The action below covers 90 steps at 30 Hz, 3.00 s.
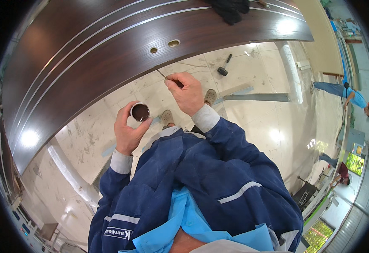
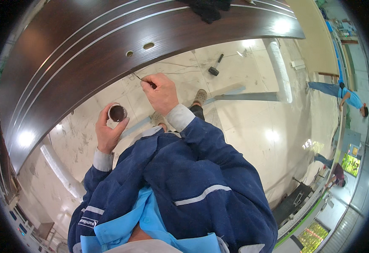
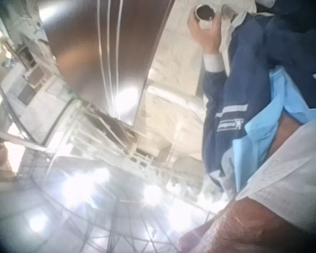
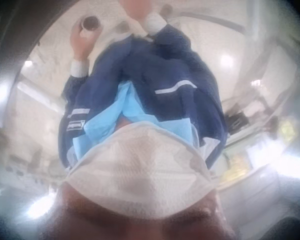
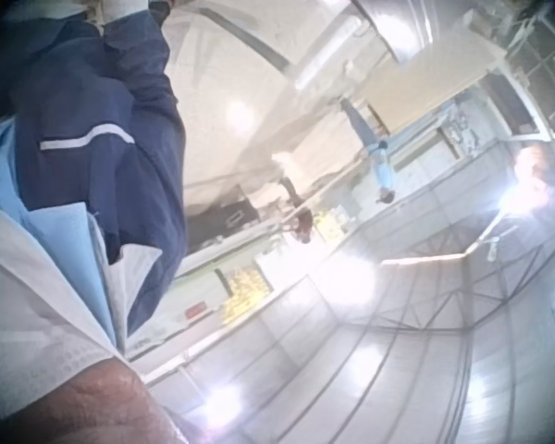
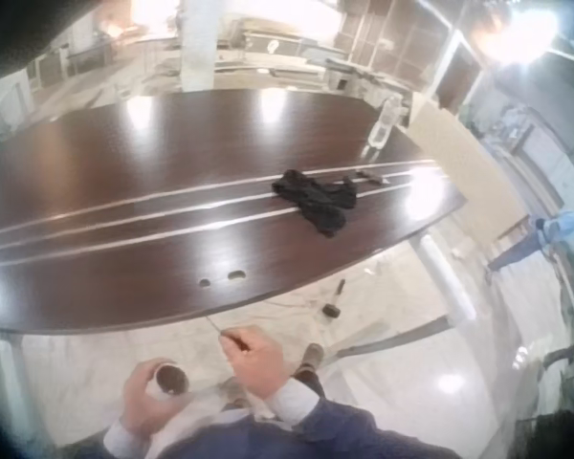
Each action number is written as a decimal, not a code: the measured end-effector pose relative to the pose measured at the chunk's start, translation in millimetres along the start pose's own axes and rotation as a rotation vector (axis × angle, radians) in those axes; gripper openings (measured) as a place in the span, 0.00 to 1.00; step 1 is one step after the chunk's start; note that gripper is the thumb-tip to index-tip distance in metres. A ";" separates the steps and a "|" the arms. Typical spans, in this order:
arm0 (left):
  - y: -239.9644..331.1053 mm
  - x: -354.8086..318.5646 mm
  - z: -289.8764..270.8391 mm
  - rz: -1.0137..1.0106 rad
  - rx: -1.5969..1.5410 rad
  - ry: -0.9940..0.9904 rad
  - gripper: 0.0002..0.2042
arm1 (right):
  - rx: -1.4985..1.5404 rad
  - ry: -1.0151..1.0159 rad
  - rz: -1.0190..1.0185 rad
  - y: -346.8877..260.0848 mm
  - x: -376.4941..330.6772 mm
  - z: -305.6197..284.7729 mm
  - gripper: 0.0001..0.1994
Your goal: The person uses a small brush to apply a dark liquid finish to the edges and grooves of a curved wooden panel. They repeatedly dip the brush into a small container and wipe the surface with a black cloth between applications.
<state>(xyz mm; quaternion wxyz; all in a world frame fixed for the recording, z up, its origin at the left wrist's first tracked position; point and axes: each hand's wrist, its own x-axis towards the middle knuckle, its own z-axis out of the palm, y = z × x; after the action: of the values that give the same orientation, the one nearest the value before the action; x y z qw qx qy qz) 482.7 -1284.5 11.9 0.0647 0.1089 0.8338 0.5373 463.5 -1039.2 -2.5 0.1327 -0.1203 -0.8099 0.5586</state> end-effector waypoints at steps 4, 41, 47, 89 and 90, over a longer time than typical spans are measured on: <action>0.6 2.0 2.1 -0.020 -0.058 -0.029 0.29 | 0.029 0.181 0.167 33.1 17.6 -44.9 0.10; 32.1 21.8 54.0 0.016 -0.040 -0.107 0.30 | -0.221 0.600 0.033 146.5 119.4 -243.9 0.10; 33.7 22.1 52.9 0.031 0.007 -0.113 0.30 | -0.315 0.729 0.036 154.2 135.7 -273.1 0.11; 10.0 -17.9 3.4 -0.031 -0.095 0.069 0.32 | 0.170 0.079 0.162 15.6 11.9 -9.9 0.07; 10.9 -14.7 6.9 -0.048 -0.181 0.057 0.32 | 0.186 0.160 0.180 22.5 18.8 -27.8 0.07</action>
<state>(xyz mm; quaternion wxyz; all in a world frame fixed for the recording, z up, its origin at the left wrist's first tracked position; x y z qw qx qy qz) 499.7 -1277.8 18.8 0.0632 0.0672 0.7856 0.6118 456.6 -1000.7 -12.6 0.1567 -0.2239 -0.7275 0.6294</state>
